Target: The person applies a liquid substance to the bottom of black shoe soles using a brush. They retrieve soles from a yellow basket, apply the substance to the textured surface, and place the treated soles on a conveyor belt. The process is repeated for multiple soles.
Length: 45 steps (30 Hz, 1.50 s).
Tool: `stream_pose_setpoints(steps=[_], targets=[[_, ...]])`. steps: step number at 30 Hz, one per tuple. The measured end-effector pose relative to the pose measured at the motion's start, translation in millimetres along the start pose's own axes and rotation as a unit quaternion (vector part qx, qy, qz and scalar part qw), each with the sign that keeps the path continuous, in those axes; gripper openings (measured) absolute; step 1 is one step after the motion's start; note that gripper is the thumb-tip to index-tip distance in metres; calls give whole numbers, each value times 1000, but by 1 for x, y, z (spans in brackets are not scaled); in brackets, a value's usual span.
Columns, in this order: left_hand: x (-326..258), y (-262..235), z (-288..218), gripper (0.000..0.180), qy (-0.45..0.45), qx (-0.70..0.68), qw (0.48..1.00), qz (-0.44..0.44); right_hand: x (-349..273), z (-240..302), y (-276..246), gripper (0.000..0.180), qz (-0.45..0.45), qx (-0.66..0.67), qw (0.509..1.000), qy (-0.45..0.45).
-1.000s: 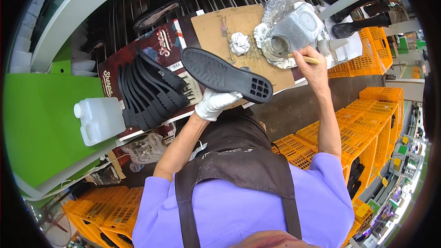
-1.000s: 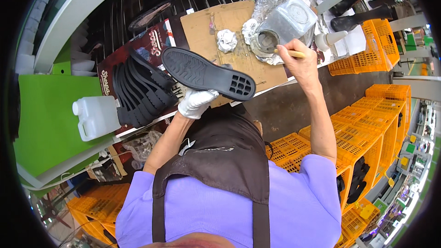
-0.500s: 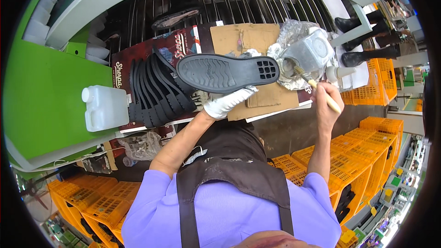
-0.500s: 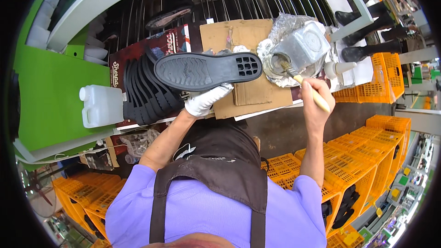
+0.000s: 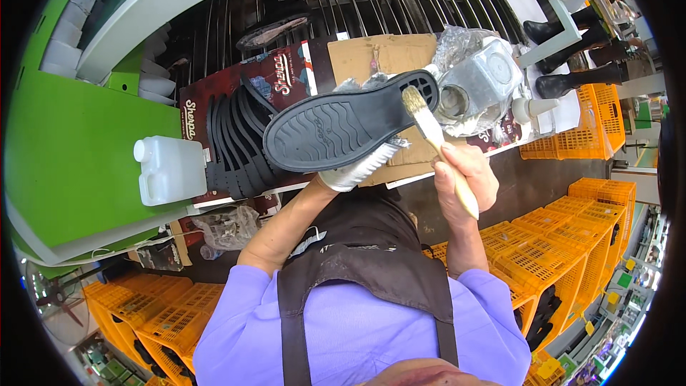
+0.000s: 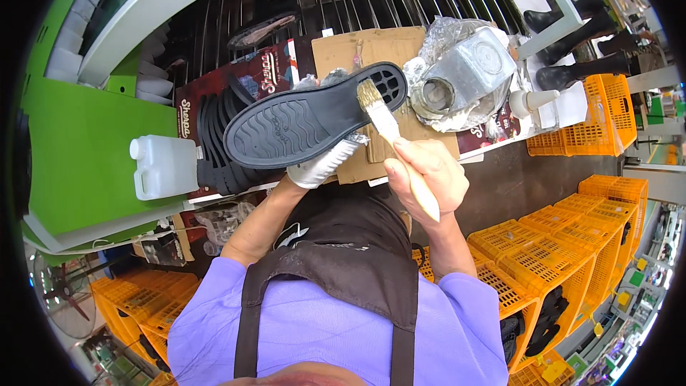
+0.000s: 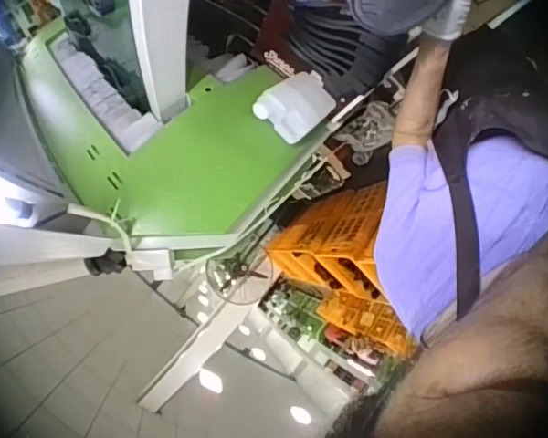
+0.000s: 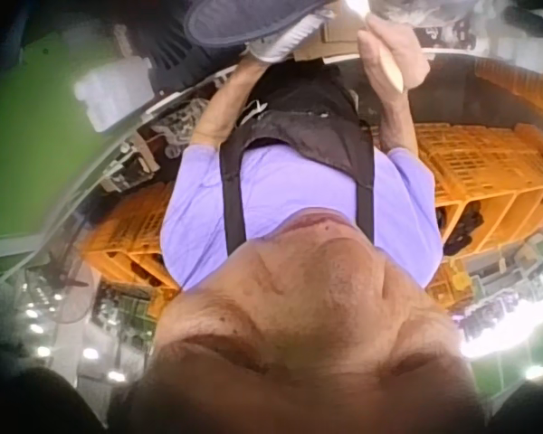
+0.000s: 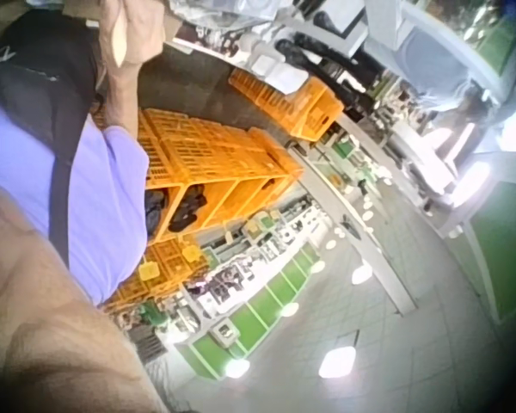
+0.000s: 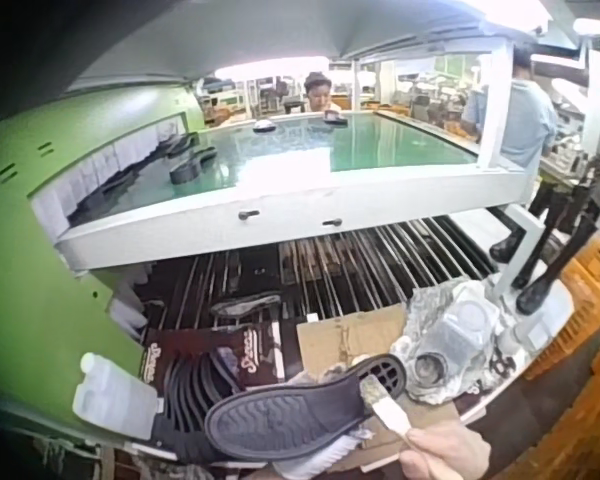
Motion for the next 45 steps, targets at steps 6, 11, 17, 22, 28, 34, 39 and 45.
stream_pose_setpoints(steps=[6,11,17,22,28,34,39,45], targets=[[-1,-2,-8,43,20,75,996,47,2,3,8,27,-11,-34,999,-36],[-11,4,4,47,-12,35,997,70,1,3,13,29,-5,-45,998,-44],[-13,6,8,49,-24,78,993,85,-2,2,21,30,3,-49,998,-48],[-15,9,11,51,-9,71,994,79,-8,1,26,21,15,-41,999,-30],[-14,10,14,54,2,66,996,66,-9,3,32,24,24,-39,998,-46],[-18,11,16,58,3,55,996,64,-12,6,38,31,23,-43,998,-48],[-22,9,19,62,36,102,993,54,-13,9,42,30,25,-37,998,-43],[-24,9,19,64,24,90,994,65,-16,11,48,29,24,-21,999,-41]])
Point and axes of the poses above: each hand's wrist, its own x-axis towards the middle knuckle, its own y-axis out of the palm, z = x × y, the point moved 4 cm from there along x, towards the middle knuckle, and after that the axes turned 3 degrees about z, right-handed, at the moved point
